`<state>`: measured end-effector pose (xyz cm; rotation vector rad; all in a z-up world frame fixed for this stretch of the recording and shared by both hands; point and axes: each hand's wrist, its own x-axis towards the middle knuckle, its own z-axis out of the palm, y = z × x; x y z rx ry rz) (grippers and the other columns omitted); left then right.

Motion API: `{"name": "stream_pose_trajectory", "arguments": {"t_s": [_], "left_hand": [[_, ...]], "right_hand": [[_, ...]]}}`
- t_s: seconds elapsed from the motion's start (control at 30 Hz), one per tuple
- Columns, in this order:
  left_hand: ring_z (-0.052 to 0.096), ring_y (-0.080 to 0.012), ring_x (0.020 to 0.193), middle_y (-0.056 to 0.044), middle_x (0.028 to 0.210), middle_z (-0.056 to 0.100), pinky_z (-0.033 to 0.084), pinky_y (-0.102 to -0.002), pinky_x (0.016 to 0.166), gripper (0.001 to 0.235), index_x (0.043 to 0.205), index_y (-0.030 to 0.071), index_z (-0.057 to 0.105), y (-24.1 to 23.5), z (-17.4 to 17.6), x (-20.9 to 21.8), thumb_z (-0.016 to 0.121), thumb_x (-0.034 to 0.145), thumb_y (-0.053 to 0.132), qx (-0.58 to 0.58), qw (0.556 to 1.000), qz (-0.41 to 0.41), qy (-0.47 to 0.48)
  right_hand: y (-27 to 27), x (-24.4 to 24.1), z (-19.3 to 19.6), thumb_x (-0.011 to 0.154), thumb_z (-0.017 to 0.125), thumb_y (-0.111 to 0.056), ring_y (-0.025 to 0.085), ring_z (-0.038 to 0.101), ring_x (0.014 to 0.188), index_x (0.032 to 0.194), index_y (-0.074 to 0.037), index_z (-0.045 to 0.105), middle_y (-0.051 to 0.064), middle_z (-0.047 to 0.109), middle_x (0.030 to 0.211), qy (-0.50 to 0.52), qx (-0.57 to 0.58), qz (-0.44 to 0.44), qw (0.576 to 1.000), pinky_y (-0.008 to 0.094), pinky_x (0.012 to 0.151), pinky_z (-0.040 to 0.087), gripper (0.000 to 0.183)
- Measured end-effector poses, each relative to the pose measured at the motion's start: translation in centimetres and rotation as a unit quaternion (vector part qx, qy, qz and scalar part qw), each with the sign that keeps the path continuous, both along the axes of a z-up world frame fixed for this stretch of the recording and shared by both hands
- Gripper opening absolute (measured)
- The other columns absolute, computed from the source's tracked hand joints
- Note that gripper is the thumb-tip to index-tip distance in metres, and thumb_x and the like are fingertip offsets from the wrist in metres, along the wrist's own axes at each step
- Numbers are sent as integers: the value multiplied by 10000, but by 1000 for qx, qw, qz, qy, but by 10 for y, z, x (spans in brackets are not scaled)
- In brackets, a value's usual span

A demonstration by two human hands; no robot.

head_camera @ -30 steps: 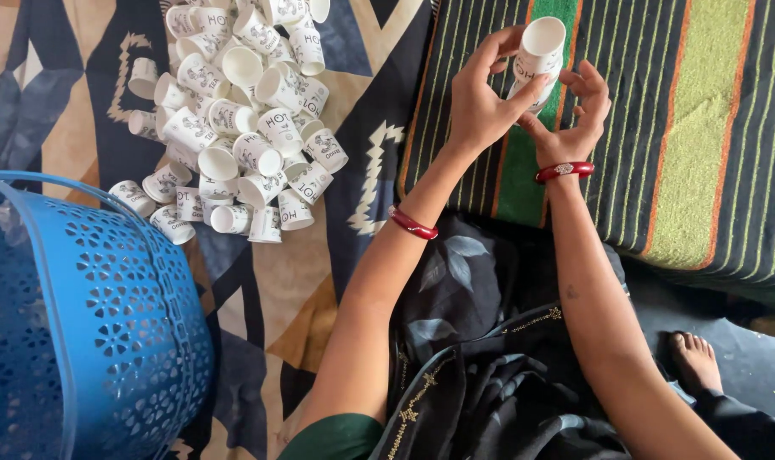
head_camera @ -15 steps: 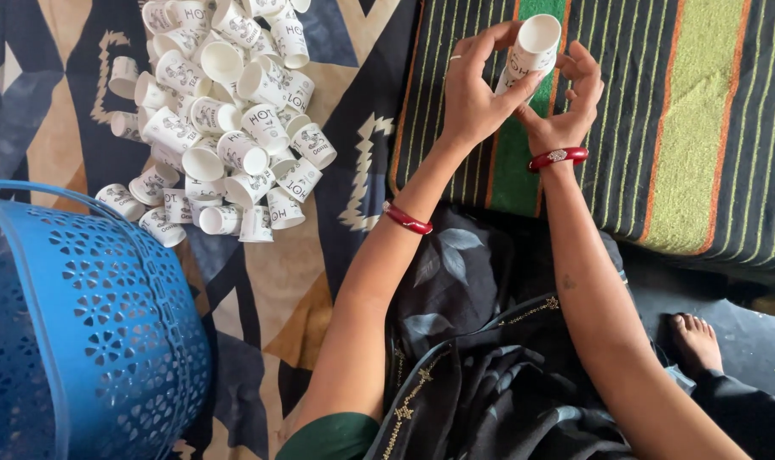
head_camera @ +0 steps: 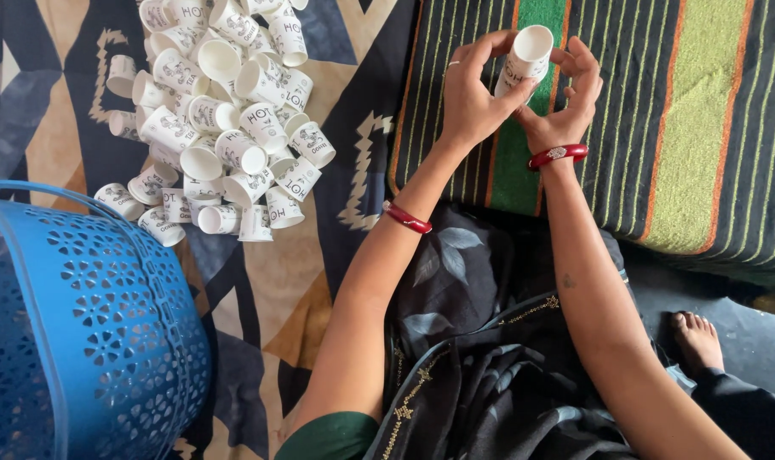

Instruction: The person is stacking and packing small paper cups into plastic sleeves.

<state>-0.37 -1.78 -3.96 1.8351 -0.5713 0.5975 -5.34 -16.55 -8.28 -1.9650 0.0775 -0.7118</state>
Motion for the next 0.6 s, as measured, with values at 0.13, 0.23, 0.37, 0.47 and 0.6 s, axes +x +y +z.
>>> {"name": "stream_pose_trajectory", "arguments": {"t_s": [0.13, 0.23, 0.37, 0.47, 0.6], "left_hand": [[708, -209, 1114, -26, 1137, 760, 532, -400, 1023, 562, 1233, 129, 654, 0, 0, -1, 906, 743, 241, 4, 1000, 0, 11], [713, -207, 1104, -25, 1125, 763, 529, -400, 1022, 555, 1221, 128, 658, 0, -5, -1, 909, 737, 234, 9, 1000, 3, 14], [716, -207, 1091, -25, 1113, 763, 527, -400, 1021, 554, 1212, 125, 654, -1, -8, -1, 910, 732, 231, 10, 1000, 8, 11], [723, -207, 1085, -24, 1108, 764, 528, -398, 1021, 547, 1200, 125, 653, -1, -8, -1, 909, 729, 231, 8, 1000, 11, 11], [722, -207, 1083, -17, 1102, 767, 539, -390, 1010, 543, 1190, 130, 660, -2, -9, -1, 913, 722, 239, 10, 999, 20, 23]], "right_hand": [[0, 0, -1, 812, 1025, -222, 254, 588, 1389, 1545, -165, 437, 54, 646, 1447, 2, 0, -2, 1000, 523, 1096, 493, 941], [1, -1, 1, 844, 1026, -205, 264, 569, 1414, 1563, -160, 430, 63, 639, 1463, -12, -17, 2, 1000, 525, 1124, 483, 934], [1, -2, 3, 807, 1000, -179, 262, 576, 1392, 1546, -158, 435, 63, 645, 1445, -1, -8, 1, 1000, 524, 1102, 490, 930], [1, 1, 3, 828, 997, -179, 260, 576, 1399, 1553, -159, 435, 60, 648, 1455, -6, -9, 5, 1000, 525, 1111, 490, 917], [0, 0, 2, 845, 998, -191, 262, 574, 1407, 1561, -156, 431, 64, 651, 1462, 0, -7, 8, 1000, 524, 1111, 485, 913]]}}
